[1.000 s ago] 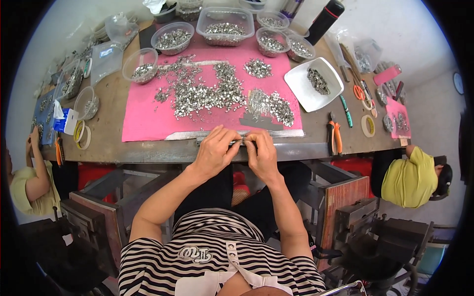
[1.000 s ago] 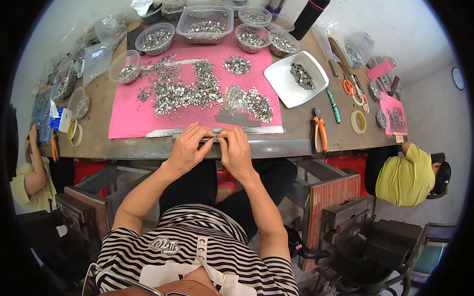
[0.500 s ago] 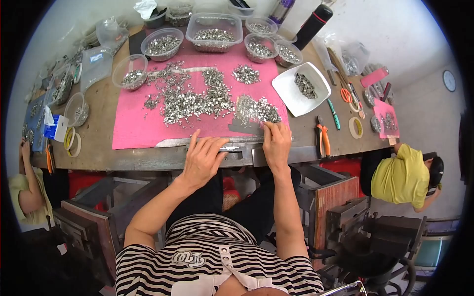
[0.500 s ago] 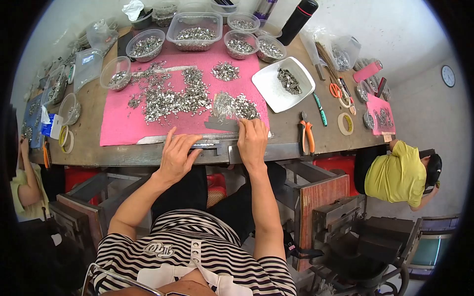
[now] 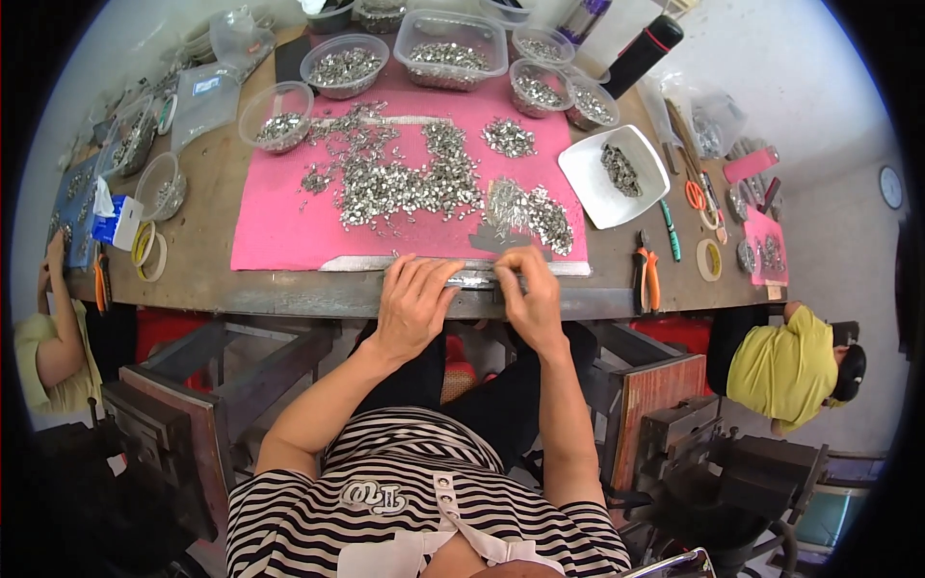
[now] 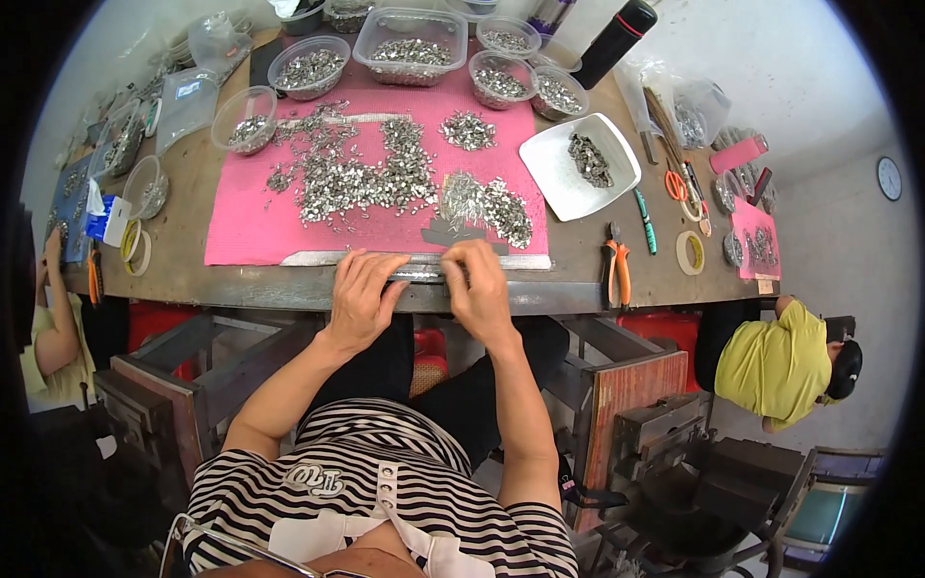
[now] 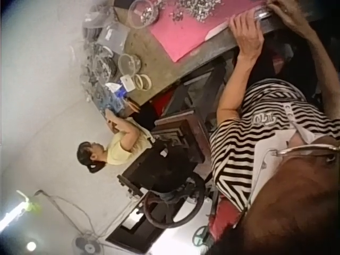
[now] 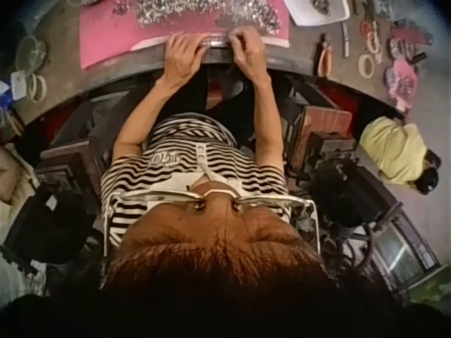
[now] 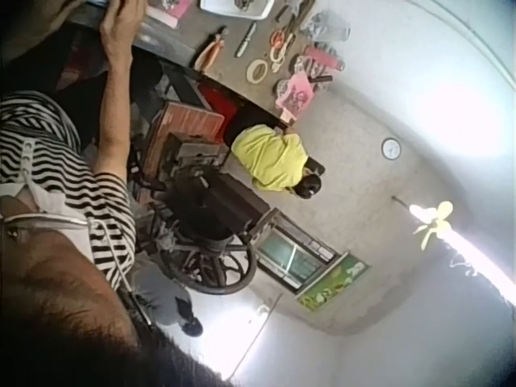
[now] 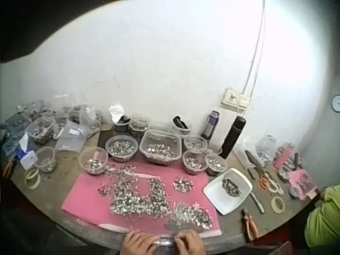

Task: The person sorts small metal parts by hand, placing them into a long metal tray from plastic containers on a pink mat.

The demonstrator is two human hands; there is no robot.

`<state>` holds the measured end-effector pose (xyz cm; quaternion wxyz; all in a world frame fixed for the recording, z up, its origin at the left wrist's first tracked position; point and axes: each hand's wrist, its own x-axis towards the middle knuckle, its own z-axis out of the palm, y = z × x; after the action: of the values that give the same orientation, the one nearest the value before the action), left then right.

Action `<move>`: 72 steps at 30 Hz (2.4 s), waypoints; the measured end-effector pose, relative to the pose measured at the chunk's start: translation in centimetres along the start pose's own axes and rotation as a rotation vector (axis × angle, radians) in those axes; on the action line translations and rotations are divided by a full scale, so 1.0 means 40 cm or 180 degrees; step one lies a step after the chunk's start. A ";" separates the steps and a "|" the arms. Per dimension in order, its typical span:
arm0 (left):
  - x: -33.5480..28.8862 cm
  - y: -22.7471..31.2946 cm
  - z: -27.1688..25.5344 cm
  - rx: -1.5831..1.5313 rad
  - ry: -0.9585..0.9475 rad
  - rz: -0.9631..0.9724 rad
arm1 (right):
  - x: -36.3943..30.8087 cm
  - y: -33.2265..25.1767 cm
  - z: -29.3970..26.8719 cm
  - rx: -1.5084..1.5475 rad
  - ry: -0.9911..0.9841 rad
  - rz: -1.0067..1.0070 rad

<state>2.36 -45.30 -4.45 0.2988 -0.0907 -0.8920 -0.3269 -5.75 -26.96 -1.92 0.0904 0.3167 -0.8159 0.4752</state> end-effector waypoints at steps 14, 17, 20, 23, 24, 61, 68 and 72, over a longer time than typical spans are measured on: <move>0.005 0.003 -0.003 -0.0134 0.0047 -0.0020 | -0.014 -0.014 0.038 -0.0293 -0.0347 -0.0259; 0.004 0.001 -0.002 -0.0108 0.0073 -0.0020 | -0.008 -0.027 0.042 -0.0632 -0.0395 -0.0390; 0.005 0.002 0.000 -0.0081 0.0096 -0.0009 | -0.009 -0.034 0.046 -0.1013 -0.0215 -0.0844; 0.001 -0.004 -0.003 -0.0126 0.0055 0.0029 | -0.010 -0.039 0.033 -0.1095 -0.0235 -0.0950; 0.001 -0.008 -0.008 -0.0217 -0.0001 0.0060 | -0.012 -0.043 0.031 -0.1056 -0.0239 -0.0980; 0.063 -0.218 -0.164 0.0200 -0.0798 0.0428 | 0.086 -0.085 0.116 -0.0100 -0.1041 -0.0710; 0.068 -0.226 -0.173 0.0252 -0.0918 0.0383 | 0.077 -0.084 0.128 -0.0190 -0.1040 -0.0815; 0.063 -0.224 -0.172 0.0234 -0.0844 0.0397 | 0.077 -0.084 0.133 -0.0468 -0.1032 -0.1005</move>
<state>0.40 -56.68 -3.52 0.2012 -0.1772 -0.9276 -0.2600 -5.32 -33.89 -0.96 0.0543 0.5051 -0.7925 0.3374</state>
